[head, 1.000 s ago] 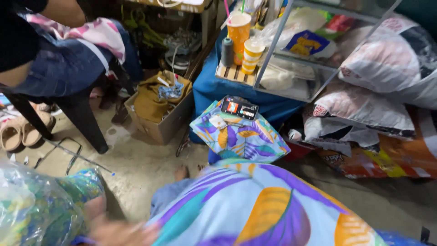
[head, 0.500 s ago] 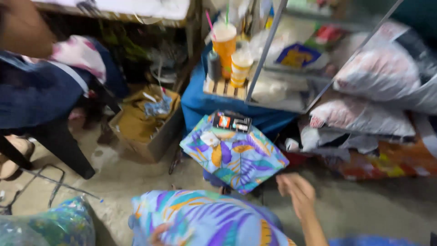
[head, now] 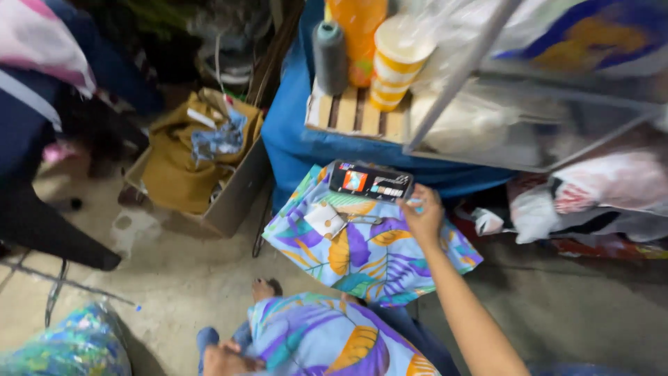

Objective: Hand-sewing the final seam of a patterned pillowcase to close it.

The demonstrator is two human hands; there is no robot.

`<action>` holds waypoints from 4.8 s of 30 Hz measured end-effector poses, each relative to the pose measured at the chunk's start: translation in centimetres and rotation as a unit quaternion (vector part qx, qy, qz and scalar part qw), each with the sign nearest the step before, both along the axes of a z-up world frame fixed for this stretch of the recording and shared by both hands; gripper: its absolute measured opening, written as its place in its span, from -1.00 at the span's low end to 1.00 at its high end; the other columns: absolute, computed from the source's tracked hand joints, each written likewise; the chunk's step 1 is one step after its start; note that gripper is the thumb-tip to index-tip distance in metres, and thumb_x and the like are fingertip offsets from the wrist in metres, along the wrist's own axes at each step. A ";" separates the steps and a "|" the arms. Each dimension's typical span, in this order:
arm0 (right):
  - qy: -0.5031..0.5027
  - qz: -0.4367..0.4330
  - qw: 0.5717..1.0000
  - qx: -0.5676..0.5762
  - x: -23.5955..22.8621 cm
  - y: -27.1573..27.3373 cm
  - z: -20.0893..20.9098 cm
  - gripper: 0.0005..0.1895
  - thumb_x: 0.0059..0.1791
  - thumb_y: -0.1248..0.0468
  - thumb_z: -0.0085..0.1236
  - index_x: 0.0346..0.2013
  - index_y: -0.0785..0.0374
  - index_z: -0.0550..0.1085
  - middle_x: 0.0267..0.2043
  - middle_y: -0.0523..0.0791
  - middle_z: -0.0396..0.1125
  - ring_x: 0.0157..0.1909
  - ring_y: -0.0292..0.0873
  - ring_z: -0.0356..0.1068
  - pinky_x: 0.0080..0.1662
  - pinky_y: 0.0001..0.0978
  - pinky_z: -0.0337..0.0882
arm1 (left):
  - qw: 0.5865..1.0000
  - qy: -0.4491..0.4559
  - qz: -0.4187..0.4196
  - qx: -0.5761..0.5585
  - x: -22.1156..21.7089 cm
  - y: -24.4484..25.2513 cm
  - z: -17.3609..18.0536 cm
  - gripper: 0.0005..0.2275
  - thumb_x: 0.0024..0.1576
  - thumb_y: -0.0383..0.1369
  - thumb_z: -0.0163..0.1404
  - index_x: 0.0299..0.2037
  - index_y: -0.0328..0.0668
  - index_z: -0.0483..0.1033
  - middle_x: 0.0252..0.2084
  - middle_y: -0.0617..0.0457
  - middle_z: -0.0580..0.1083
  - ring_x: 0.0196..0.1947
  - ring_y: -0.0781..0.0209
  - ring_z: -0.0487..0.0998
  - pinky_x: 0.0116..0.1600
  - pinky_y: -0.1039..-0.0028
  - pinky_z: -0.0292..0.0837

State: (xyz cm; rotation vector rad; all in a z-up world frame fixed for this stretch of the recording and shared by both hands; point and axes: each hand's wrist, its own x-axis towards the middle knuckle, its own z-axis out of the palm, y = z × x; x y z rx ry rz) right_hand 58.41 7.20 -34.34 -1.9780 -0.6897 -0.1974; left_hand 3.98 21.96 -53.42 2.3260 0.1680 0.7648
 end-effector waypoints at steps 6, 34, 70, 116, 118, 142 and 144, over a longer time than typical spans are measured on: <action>-0.013 0.013 1.000 -0.021 0.5 0.4 -0.2 -0.51 -0.31 0.22 0.44 -0.18 0.30 0.45 -0.21 -0.07 0.22 -0.25 -0.19 0.36 -0.24 -0.41 0.43 | 0.967 -0.107 0.120 -0.195 13.9 -3.1 22.7 -0.50 0.16 0.01 -0.32 -0.59 -0.08 0.58 -0.63 0.19 0.44 -0.46 0.30 0.41 -0.13 0.56 0.28; -0.029 -0.068 0.996 0.038 -3.3 3.4 1.3 -0.47 -0.19 0.26 0.30 -0.01 0.30 0.30 -0.08 -0.01 0.27 -0.06 -0.10 0.30 -0.06 -0.33 0.30 | 0.757 -0.294 0.414 -0.412 20.6 10.0 25.1 -0.72 -0.02 -0.73 -0.02 -0.15 -0.24 0.39 -0.10 -0.07 0.49 -0.09 0.29 0.58 0.04 0.68 0.57; -0.304 -0.010 0.931 -0.202 -7.2 9.3 0.5 -0.56 0.00 -0.27 -0.08 0.09 -0.35 0.48 0.45 0.02 -0.38 0.44 0.17 -0.69 0.36 0.26 -0.54 | 0.707 -0.139 0.366 -0.589 24.1 11.4 20.9 -0.91 0.12 -0.39 0.00 -0.23 -0.21 0.45 -0.31 0.00 0.48 -0.40 0.35 0.45 -0.25 0.66 0.39; -0.288 0.002 0.952 -0.101 -6.9 9.5 1.2 -0.63 0.00 -0.15 -0.08 -0.19 -0.13 0.63 0.40 0.11 -0.19 0.46 0.14 -0.50 0.38 0.22 -0.49 | 0.674 -0.169 0.390 -0.605 24.1 11.9 21.0 -0.83 0.06 -0.46 0.04 -0.16 -0.21 0.42 -0.28 0.06 0.48 -0.40 0.40 0.45 -0.28 0.70 0.38; -0.285 -0.020 0.953 -0.102 -6.8 9.5 1.1 -0.63 -0.01 -0.15 -0.02 -0.11 -0.13 0.60 0.41 0.10 -0.21 0.47 0.12 -0.49 0.39 0.22 -0.44 | 0.685 -0.190 0.401 -0.577 23.9 12.0 20.3 -0.78 0.00 -0.57 0.05 -0.16 -0.17 0.41 -0.18 0.07 0.48 -0.17 0.39 0.48 -0.15 0.66 0.41; -0.282 -0.017 0.948 -0.147 -6.7 9.1 0.8 -0.63 -0.03 -0.19 -0.02 -0.10 -0.20 0.57 0.39 0.16 -0.22 0.44 0.23 -0.48 0.36 0.31 -0.41 | 0.652 -0.212 0.404 -0.606 24.1 12.4 20.9 -0.79 0.00 -0.66 -0.04 -0.19 -0.22 0.39 -0.07 -0.03 0.44 -0.08 0.08 0.55 -0.01 0.51 0.55; -0.270 -0.017 0.951 -0.152 -6.8 9.3 1.1 -0.54 -0.05 -0.23 -0.03 0.02 -0.17 0.50 0.40 0.14 -0.31 0.45 0.19 -0.55 0.38 0.31 -0.39 | 0.651 -0.206 0.408 -0.607 24.2 12.4 21.2 -0.80 0.01 -0.64 -0.05 -0.18 -0.22 0.40 -0.09 0.00 0.45 -0.16 0.21 0.53 -0.06 0.56 0.54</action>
